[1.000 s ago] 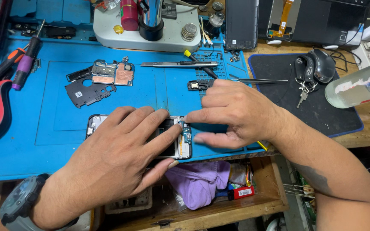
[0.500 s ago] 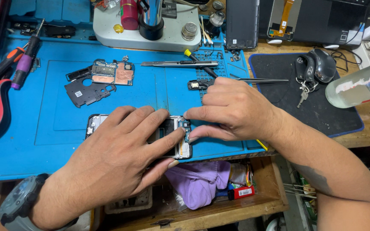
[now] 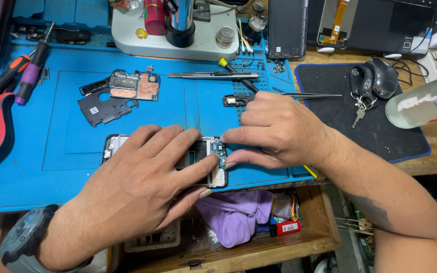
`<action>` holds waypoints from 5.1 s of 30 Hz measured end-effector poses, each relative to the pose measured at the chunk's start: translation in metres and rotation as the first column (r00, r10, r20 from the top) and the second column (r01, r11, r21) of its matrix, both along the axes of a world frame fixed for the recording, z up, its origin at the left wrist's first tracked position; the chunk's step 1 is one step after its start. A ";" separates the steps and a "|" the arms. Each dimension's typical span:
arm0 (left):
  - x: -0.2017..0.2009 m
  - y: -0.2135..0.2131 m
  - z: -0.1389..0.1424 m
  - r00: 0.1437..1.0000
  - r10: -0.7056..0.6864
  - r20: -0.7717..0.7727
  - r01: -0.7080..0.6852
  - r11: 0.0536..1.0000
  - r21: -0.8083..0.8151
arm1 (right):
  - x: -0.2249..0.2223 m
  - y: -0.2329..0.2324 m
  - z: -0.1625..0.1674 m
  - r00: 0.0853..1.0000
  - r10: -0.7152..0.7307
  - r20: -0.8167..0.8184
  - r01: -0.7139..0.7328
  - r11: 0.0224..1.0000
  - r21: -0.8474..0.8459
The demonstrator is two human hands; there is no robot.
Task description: The person uses tweezers to remove a small white adhesive strip from the back of a smartphone. They then flip the phone over to inspect the camera module and the back cover. Finally, they pick up a disassembled phone chassis and use tweezers to manipulate a small internal circuit board component.
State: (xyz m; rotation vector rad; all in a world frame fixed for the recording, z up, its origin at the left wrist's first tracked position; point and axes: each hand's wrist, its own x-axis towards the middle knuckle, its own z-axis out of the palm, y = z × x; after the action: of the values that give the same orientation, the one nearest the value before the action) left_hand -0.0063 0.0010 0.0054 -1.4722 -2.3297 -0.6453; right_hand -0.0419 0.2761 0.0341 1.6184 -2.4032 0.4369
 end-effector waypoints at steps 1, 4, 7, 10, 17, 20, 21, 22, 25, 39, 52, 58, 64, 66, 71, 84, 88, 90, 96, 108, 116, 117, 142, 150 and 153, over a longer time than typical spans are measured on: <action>0.000 0.000 0.000 1.000 0.002 -0.004 -0.002 1.000 0.002 | 0.000 0.001 0.001 1.000 0.005 0.010 -0.005 1.000 -0.005; 0.000 0.000 0.000 1.000 -0.001 0.013 0.001 1.000 0.003 | -0.001 0.001 0.002 0.999 0.030 0.043 -0.029 0.999 -0.014; 0.000 0.000 0.000 1.000 0.000 0.018 0.000 1.000 -0.005 | -0.001 0.000 0.002 0.999 0.031 0.041 -0.030 0.999 -0.012; 0.000 0.001 0.000 0.999 0.006 0.035 -0.005 1.000 -0.024 | -0.001 0.000 0.003 0.999 0.038 0.033 -0.038 0.999 -0.012; 0.000 0.001 0.001 1.000 -0.009 0.023 0.009 1.000 0.000 | -0.002 0.000 0.001 0.998 0.050 0.035 -0.050 0.999 -0.020; 0.000 0.000 0.002 1.000 -0.010 0.025 0.010 1.000 0.003 | -0.002 0.000 0.000 0.997 0.057 0.042 -0.057 0.998 -0.014; 0.000 0.000 0.002 1.000 -0.010 0.024 0.010 1.000 0.002 | -0.002 0.000 0.000 0.998 0.052 0.041 -0.051 0.999 -0.015; 0.000 0.001 0.002 1.000 -0.010 0.023 0.010 1.000 0.001 | -0.002 0.000 0.000 0.998 0.046 0.041 -0.046 0.999 -0.015; 0.000 0.001 0.002 1.000 -0.009 0.022 0.009 1.000 0.002 | -0.002 0.000 -0.002 0.998 0.038 0.043 -0.037 0.999 -0.016; 0.000 0.000 0.002 1.000 -0.005 0.020 0.005 1.000 0.004 | -0.001 0.001 0.001 0.998 0.033 0.051 -0.032 0.999 -0.034; 0.001 0.000 0.002 1.000 -0.001 0.019 0.001 1.000 0.006 | -0.002 0.005 0.004 0.986 0.122 0.113 -0.117 0.992 -0.045; 0.001 0.000 0.002 1.000 0.000 0.021 0.000 1.000 -0.002 | -0.003 0.007 0.003 0.986 0.123 0.110 -0.118 0.992 -0.045; 0.001 0.000 0.003 1.000 0.009 0.026 -0.009 1.000 -0.010 | -0.002 0.006 0.001 0.986 0.128 0.107 -0.125 0.992 -0.032; 0.001 0.000 0.002 1.000 0.005 0.029 -0.005 1.000 -0.008 | -0.002 0.007 0.002 0.986 0.127 0.108 -0.124 0.992 -0.027; 0.001 0.000 0.002 0.999 0.008 0.034 -0.008 1.000 -0.004 | -0.001 0.006 0.003 0.986 0.123 0.113 -0.119 0.992 -0.034; 0.002 0.000 0.003 0.999 0.008 0.045 -0.008 1.000 0.002 | 0.005 0.004 0.008 0.972 0.171 0.163 -0.168 0.985 -0.033; 0.001 0.000 0.003 0.999 0.004 0.051 -0.004 1.000 0.006 | 0.004 0.004 0.006 0.971 0.176 0.164 -0.173 0.984 -0.031; 0.001 0.000 0.003 0.999 0.004 0.047 -0.004 1.000 0.006 | 0.004 0.004 0.006 0.970 0.178 0.166 -0.175 0.984 -0.033; 0.002 0.000 0.003 0.999 0.002 0.052 -0.002 1.000 0.001 | 0.005 0.003 0.005 0.970 0.165 0.178 -0.161 0.986 -0.036; 0.001 0.000 0.003 0.999 0.000 0.036 0.000 1.000 -0.010 | 0.007 0.003 0.006 0.970 0.166 0.176 -0.164 0.986 -0.029; 0.002 0.000 0.003 0.999 -0.004 0.047 0.005 1.000 -0.022 | 0.001 0.003 0.003 0.972 0.139 0.188 -0.130 0.990 -0.059; 0.002 0.000 0.002 0.999 -0.006 0.038 0.007 1.000 -0.016 | 0.001 0.003 0.003 0.973 0.134 0.186 -0.125 0.990 -0.061; 0.002 0.001 0.003 1.000 0.006 -0.020 -0.005 1.000 0.024 | 0.000 0.001 -0.001 0.955 0.115 0.275 -0.109 0.993 -0.039; 0.002 0.001 0.003 1.000 0.016 0.008 -0.016 1.000 -0.024 | -0.004 0.010 -0.002 0.915 0.107 0.388 -0.063 0.990 -0.125; 0.002 0.002 0.002 1.000 0.005 0.013 -0.005 1.000 -0.001 | -0.002 0.013 -0.001 0.949 0.057 0.311 -0.012 0.989 -0.146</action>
State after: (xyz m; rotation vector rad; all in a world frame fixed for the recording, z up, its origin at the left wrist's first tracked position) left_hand -0.0044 0.0034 0.0079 -1.4662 -2.3437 -0.6543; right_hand -0.0441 0.2891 0.0334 1.6348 -2.4954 0.9156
